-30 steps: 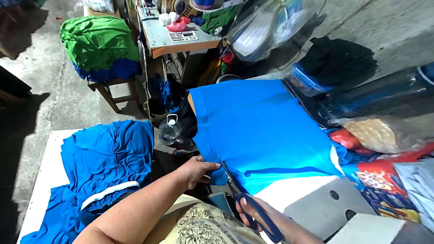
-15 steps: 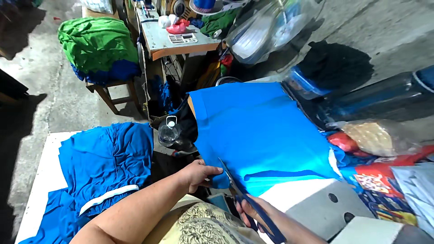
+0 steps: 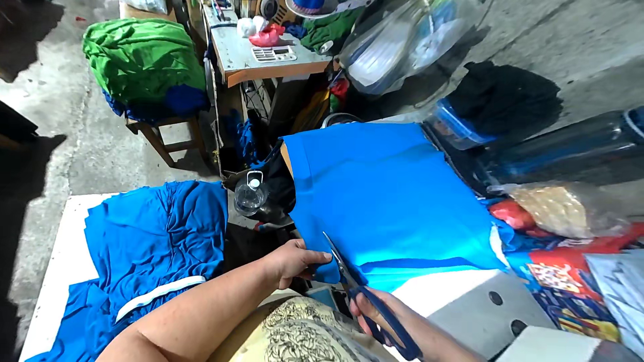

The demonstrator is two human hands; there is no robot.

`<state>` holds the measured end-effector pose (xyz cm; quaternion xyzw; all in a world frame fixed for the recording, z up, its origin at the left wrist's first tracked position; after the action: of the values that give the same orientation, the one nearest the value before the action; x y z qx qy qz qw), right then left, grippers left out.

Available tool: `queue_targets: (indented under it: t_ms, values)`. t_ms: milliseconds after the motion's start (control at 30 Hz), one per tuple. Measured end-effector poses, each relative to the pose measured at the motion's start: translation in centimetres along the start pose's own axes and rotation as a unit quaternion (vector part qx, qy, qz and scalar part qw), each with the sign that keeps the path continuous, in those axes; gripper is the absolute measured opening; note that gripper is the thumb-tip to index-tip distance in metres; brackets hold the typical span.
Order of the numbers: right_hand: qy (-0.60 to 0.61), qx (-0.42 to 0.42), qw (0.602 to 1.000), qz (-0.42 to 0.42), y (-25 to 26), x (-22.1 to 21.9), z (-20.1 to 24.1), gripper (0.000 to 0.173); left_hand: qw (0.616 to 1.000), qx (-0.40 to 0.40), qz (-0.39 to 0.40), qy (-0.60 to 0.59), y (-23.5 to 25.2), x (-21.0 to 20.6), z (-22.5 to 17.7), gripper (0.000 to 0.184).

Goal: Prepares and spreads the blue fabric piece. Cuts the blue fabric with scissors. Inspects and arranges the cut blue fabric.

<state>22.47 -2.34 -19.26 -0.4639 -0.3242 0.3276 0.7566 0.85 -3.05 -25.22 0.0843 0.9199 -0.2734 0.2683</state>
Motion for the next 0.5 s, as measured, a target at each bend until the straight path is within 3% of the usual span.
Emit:
queue_targets:
  t_ms: [67, 333, 500]
  values:
    - [-0.001, -0.019, 1.000, 0.021, 0.1, 0.4, 0.8, 0.040, 1.000, 0.002, 0.007, 0.001, -0.1, 0.0, -0.1, 0.022]
    - [0.061, 0.028, 0.996, -0.054, -0.2, -1.1, 0.0, 0.024, 1.000, 0.007, -0.004, -0.002, -0.1, 0.0, -0.1, 0.025]
    - [0.030, 0.016, 0.999, -0.021, 0.1, -0.6, 0.8, 0.024, 1.000, 0.004, 0.006, 0.010, -0.4, 0.3, -0.3, 0.025]
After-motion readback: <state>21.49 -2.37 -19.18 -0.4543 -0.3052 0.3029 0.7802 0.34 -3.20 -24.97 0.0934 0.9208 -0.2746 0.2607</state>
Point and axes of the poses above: each hand's wrist, its own y-axis towards the middle knuckle, its own x-axis out of the back of the hand, z = x × y, the point moved 1 cm from there along y, towards the middle knuckle, and after that the axes turned 14 degrees about -x, right-handed, at the moved point
